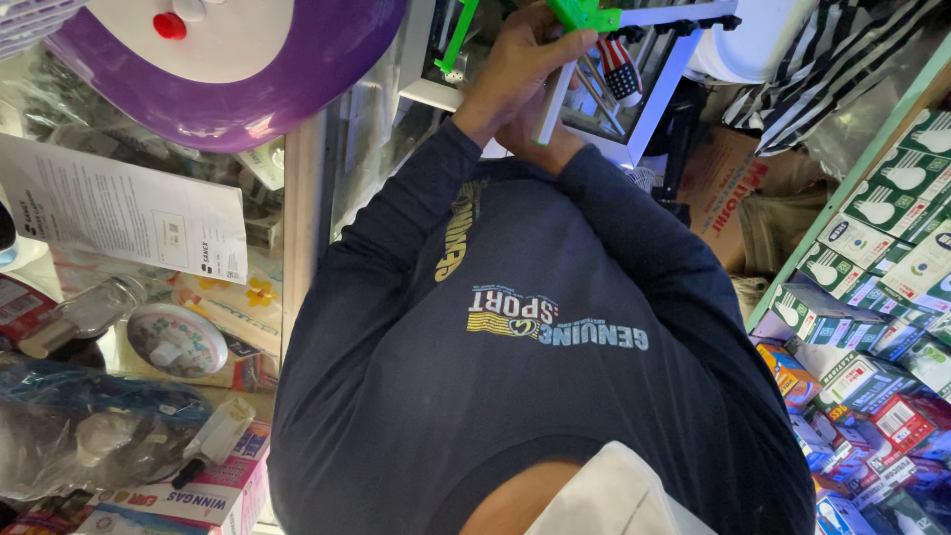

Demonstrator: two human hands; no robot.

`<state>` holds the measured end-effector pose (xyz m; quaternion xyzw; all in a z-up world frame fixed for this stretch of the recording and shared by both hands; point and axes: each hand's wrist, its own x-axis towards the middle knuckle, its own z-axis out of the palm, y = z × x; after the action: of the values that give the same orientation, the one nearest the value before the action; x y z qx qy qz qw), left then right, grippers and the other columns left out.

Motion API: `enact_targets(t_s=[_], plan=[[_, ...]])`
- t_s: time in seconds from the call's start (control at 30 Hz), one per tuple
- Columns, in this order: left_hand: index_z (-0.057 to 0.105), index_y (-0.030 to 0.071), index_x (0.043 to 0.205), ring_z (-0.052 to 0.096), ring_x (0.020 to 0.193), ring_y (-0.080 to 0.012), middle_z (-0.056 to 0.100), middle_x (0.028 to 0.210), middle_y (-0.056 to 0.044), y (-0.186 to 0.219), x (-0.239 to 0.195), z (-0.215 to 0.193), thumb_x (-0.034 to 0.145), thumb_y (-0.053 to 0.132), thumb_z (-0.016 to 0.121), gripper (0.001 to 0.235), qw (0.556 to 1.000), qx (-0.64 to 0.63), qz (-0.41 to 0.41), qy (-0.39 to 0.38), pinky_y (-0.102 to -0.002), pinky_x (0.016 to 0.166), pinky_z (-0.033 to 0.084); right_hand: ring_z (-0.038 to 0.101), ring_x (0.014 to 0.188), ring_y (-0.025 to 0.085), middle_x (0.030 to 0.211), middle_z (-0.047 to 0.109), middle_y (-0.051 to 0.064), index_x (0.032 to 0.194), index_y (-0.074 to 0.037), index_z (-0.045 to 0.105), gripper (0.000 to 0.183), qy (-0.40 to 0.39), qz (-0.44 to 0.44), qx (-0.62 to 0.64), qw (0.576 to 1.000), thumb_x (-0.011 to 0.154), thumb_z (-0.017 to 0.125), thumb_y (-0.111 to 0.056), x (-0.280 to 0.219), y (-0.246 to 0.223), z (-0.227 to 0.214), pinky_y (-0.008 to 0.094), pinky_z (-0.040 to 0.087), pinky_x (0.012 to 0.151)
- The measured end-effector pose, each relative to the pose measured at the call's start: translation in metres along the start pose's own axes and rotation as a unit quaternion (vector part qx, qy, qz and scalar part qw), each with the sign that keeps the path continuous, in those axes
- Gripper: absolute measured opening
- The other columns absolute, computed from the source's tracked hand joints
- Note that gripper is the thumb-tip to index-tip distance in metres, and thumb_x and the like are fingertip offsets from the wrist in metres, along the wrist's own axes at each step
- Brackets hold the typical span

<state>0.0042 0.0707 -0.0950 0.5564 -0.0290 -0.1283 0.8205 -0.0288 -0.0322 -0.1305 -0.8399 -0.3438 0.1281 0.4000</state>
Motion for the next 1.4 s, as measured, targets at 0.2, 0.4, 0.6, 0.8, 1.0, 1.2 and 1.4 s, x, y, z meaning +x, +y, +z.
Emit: enact_targets(t_s=[0.2, 0.4, 0.6, 0.8, 1.0, 1.2, 1.4], plan=[[0.066, 0.003, 0.124, 0.073, 0.087, -0.0142, 0.072, 0.104, -0.007, 0.003, 0.0, 0.0, 0.1, 0.032, 0.075, 0.04, 1.0, -0.008, 0.01, -0.006, -0.033, 0.075, 0.066, 0.06, 0.126, 0.035, 0.127, 0.065, 0.019, 0.137, -0.005, 0.057, 0.042, 0.02, 0.0, -0.008, 1.0, 0.099, 0.073, -0.015, -0.001, 0.001, -0.001, 0.048, 0.045, 0.104], [0.066, 0.003, 0.124, 0.077, 0.095, -0.0143, 0.075, 0.107, -0.006, 0.0, 0.002, -0.001, 0.1, 0.031, 0.075, 0.038, 1.0, 0.02, 0.022, 0.0, -0.033, 0.083, 0.069, 0.056, 0.13, 0.036, 0.131, 0.064, 0.02, 0.142, -0.005, 0.057, 0.043, 0.012, -0.065, -0.08, 0.995, 0.101, 0.069, -0.009, -0.006, 0.005, 0.0, 0.048, 0.041, 0.109], [0.068, 0.004, 0.123, 0.075, 0.096, -0.0132, 0.075, 0.106, -0.006, 0.006, 0.001, 0.001, 0.101, 0.029, 0.077, 0.035, 1.0, 0.014, 0.02, -0.001, -0.031, 0.086, 0.066, 0.057, 0.127, 0.04, 0.127, 0.064, 0.023, 0.134, 0.002, 0.058, 0.04, 0.022, -0.042, -0.111, 0.993, 0.096, 0.071, -0.006, -0.018, 0.032, 0.012, 0.05, 0.04, 0.108], [0.068, 0.003, 0.123, 0.072, 0.095, -0.0125, 0.074, 0.107, -0.005, 0.013, -0.001, 0.003, 0.1, 0.03, 0.078, 0.036, 1.0, -0.006, 0.007, 0.01, -0.03, 0.084, 0.064, 0.057, 0.125, 0.043, 0.126, 0.063, 0.026, 0.131, 0.006, 0.06, 0.039, 0.024, -0.035, -0.05, 0.998, 0.096, 0.072, -0.007, -0.016, 0.034, 0.009, 0.052, 0.042, 0.106], [0.066, 0.004, 0.123, 0.076, 0.097, -0.0139, 0.074, 0.109, -0.006, 0.01, -0.002, 0.002, 0.099, 0.031, 0.077, 0.039, 1.0, 0.016, 0.013, 0.018, -0.031, 0.086, 0.067, 0.059, 0.123, 0.042, 0.125, 0.065, 0.023, 0.129, 0.003, 0.063, 0.037, 0.03, -0.078, -0.114, 0.99, 0.095, 0.072, -0.007, -0.014, 0.026, 0.002, 0.053, 0.044, 0.105], [0.067, 0.002, 0.123, 0.074, 0.096, -0.0155, 0.074, 0.107, -0.008, 0.007, 0.001, 0.001, 0.099, 0.028, 0.078, 0.036, 1.0, -0.021, -0.001, 0.008, -0.033, 0.085, 0.066, 0.059, 0.12, 0.041, 0.119, 0.067, 0.023, 0.125, 0.003, 0.064, 0.035, 0.035, -0.096, -0.086, 0.991, 0.092, 0.071, -0.007, -0.012, 0.01, -0.006, 0.053, 0.046, 0.101], [0.07, 0.003, 0.121, 0.074, 0.089, -0.0129, 0.073, 0.101, -0.006, 0.01, 0.001, 0.0, 0.098, 0.03, 0.079, 0.036, 1.0, 0.013, -0.006, 0.008, -0.03, 0.081, 0.065, 0.058, 0.122, 0.044, 0.123, 0.065, 0.02, 0.119, 0.0, 0.068, 0.028, 0.043, -0.149, -0.099, 0.983, 0.092, 0.072, -0.006, -0.024, 0.019, -0.008, 0.052, 0.047, 0.104]])
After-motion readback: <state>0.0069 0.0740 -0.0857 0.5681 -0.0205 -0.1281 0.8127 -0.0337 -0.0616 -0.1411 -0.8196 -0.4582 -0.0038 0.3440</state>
